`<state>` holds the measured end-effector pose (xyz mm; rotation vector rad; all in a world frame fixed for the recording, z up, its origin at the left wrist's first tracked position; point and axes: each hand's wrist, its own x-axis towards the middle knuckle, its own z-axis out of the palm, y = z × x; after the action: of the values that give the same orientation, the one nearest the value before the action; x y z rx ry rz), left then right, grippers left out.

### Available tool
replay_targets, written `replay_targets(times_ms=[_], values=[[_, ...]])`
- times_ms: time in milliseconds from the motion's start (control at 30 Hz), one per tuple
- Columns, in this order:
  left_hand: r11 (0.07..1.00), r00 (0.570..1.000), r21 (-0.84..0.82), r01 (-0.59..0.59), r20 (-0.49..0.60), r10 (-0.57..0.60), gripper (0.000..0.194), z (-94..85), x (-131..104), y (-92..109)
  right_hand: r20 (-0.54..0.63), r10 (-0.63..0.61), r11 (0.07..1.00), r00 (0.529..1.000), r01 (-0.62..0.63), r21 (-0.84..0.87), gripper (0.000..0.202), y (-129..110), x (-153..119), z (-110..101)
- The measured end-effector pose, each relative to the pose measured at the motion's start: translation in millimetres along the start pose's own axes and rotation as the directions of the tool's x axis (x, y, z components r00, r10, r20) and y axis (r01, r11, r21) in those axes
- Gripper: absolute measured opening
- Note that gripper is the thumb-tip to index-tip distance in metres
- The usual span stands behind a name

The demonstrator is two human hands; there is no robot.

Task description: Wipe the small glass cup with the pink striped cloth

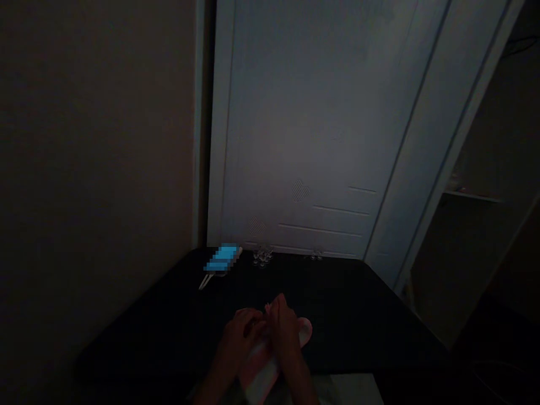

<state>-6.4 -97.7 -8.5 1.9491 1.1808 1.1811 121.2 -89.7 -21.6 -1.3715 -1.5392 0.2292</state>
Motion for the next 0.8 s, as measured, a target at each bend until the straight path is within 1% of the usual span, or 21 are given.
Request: replay_targets(times_ms=[100,133,200,300,367,467,567,667,733,800], values=[[0.997,0.998,-0.081,0.007,0.063,-0.002,0.023,-1.7,4,-5,0.024,0.070,0.997,0.997,-0.071,0.039,0.011,-6,-1,-4],[0.994,0.997,-0.107,0.015,0.083,-0.006,0.024,-2.2,5,-7,0.034,0.069,0.995,0.997,-0.071,0.074,0.013,-8,-1,-6],[0.989,0.996,-0.146,0.036,0.086,-0.023,0.025,-3.1,7,-9,0.036,0.052,0.987,0.998,-0.057,0.151,0.017,-14,-3,-10],[0.989,0.998,-0.143,0.047,0.042,-0.041,0.025,-4.2,8,-10,0.037,0.015,0.965,0.999,-0.024,0.260,0.019,-23,-5,-16],[0.992,1.000,-0.123,0.026,0.007,-0.025,0.024,-4.4,9,-11,0.048,-0.002,0.949,0.999,-0.014,0.316,0.018,-27,-6,-20],[0.994,0.996,-0.095,-0.057,-0.068,0.051,0.023,-3.9,10,-14,0.051,-0.016,0.930,0.999,-0.004,0.368,0.019,-30,-6,-24],[0.991,0.983,-0.038,-0.129,-0.138,0.123,0.021,-4.0,12,-15,0.065,-0.026,0.916,0.998,-0.003,0.402,0.021,-29,-7,-26],[0.989,0.978,-0.006,-0.150,-0.150,0.148,0.021,-5.1,11,-14,0.065,-0.016,0.911,0.998,-0.012,0.411,0.023,-25,-7,-26],[0.990,0.978,-0.015,-0.140,-0.156,0.136,0.021,-5.6,10,-11,0.051,0.011,0.912,0.999,-0.031,0.410,0.024,-21,-7,-25],[0.991,0.981,-0.035,-0.130,-0.151,0.123,0.021,-5.7,9,-7,0.039,0.053,0.916,0.998,-0.064,0.397,0.020,-19,-7,-23]])
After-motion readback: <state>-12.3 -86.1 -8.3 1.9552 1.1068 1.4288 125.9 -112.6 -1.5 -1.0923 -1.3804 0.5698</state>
